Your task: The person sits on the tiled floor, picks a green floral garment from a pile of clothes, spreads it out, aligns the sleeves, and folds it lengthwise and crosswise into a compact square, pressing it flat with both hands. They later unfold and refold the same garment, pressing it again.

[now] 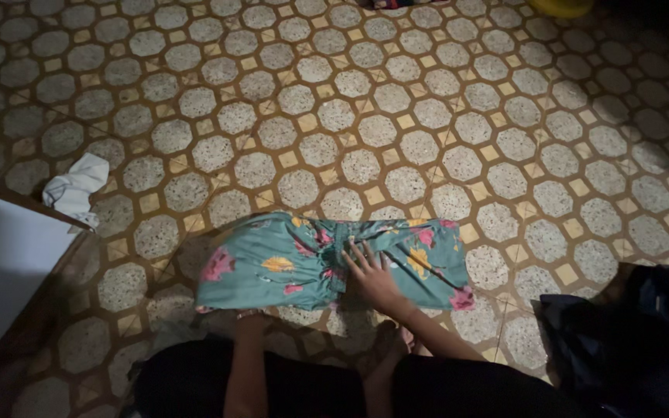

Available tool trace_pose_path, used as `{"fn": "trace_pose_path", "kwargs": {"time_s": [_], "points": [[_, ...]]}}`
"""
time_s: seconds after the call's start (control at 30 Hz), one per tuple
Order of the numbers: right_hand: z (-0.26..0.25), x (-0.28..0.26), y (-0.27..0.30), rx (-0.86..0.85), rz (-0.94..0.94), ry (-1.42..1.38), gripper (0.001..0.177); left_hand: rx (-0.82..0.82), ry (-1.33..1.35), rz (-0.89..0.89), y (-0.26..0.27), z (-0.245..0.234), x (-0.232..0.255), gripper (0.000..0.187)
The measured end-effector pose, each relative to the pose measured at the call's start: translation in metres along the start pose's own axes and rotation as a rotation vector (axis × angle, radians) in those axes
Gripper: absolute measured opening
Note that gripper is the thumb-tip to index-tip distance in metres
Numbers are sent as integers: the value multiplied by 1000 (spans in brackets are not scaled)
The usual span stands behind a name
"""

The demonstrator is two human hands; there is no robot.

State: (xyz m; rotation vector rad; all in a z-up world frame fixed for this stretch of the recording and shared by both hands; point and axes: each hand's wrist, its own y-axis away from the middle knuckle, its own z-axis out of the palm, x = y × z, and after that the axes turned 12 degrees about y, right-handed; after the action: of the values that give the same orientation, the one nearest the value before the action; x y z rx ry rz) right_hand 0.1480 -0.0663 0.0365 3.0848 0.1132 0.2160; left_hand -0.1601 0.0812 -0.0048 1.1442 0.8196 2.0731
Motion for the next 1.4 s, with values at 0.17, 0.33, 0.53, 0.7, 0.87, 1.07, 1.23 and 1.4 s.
{"fn": "trace_pose_path", "kwargs": {"time_s": [0.17, 0.33, 0.53, 0.7, 0.87, 1.07, 1.23, 1.4], "points": [[5, -1, -15, 27, 16, -6, 99, 22, -1, 71, 0, 6, 4, 75], [12, 11, -21, -219, 5, -6, 103, 50, -62, 260, 5, 22, 14, 76], [28, 19, -35, -31, -127, 105, 102, -129, -277, 503, 32, 67, 22, 78], [13, 17, -35, -313, -129, 97, 85, -561, -552, 575, 62, 141, -12, 81], [-14, 18, -7, -60, -44, -321, 80, -1010, -710, 465, 111, 245, -95, 83], [-16, 27, 24, -12, -96, -581, 75, -933, -936, 626, 141, 274, -169, 71], [-2, 50, 52, -98, -83, -675, 71, -545, -1336, 1289, 93, 227, -161, 65], [7, 86, 58, -185, -53, -699, 66, -403, -1299, 1180, 64, 184, -148, 64]]}}
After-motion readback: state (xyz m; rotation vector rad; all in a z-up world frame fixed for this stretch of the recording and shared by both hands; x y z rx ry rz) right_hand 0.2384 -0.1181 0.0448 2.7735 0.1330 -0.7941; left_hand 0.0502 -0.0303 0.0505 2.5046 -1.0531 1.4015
